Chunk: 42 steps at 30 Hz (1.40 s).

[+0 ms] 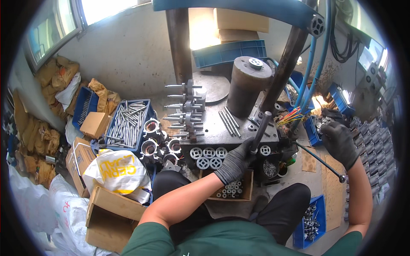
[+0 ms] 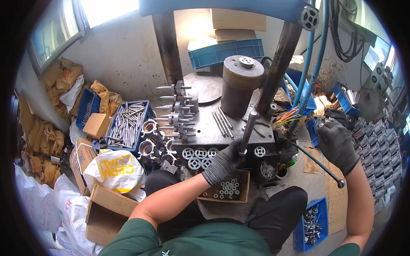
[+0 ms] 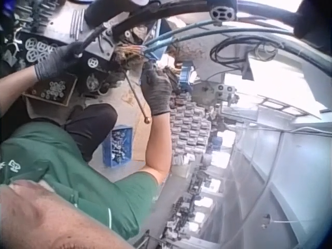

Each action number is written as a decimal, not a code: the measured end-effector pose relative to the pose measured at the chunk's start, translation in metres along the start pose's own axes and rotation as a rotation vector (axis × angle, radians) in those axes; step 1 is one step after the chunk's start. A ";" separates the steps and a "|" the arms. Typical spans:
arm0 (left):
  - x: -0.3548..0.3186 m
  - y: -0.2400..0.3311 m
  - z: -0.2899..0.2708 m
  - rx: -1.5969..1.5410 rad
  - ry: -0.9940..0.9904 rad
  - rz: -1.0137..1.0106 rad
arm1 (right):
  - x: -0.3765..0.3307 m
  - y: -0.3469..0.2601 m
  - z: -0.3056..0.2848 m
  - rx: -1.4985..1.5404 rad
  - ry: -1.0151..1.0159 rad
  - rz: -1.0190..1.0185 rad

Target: The person sits on the floor in a workshop and repeatedly assembles small metal parts using a manual press. They pick up a metal rod and a washer, place them into the press, and operate the lever to press them together. The finished parts are placed into a cardboard box.

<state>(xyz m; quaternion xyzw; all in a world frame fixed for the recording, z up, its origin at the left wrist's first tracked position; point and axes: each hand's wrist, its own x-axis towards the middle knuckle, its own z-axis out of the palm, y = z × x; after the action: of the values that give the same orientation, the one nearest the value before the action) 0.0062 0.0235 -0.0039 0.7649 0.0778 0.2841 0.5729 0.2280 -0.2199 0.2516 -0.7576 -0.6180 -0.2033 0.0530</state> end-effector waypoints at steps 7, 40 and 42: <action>0.056 0.032 -0.006 -0.096 0.181 0.108 | -0.136 -0.003 -0.046 0.093 -0.134 0.347; 0.322 0.098 -0.092 0.233 0.370 0.197 | 0.030 0.095 0.001 0.046 0.287 0.577; 0.326 0.094 -0.106 0.259 0.343 0.208 | 0.035 0.094 0.003 0.051 0.283 0.566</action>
<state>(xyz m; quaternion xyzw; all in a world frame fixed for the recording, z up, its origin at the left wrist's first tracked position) 0.2009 0.2255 0.2143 0.7764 0.1308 0.4551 0.4159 0.3239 -0.2084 0.2783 -0.8620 -0.3743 -0.2684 0.2118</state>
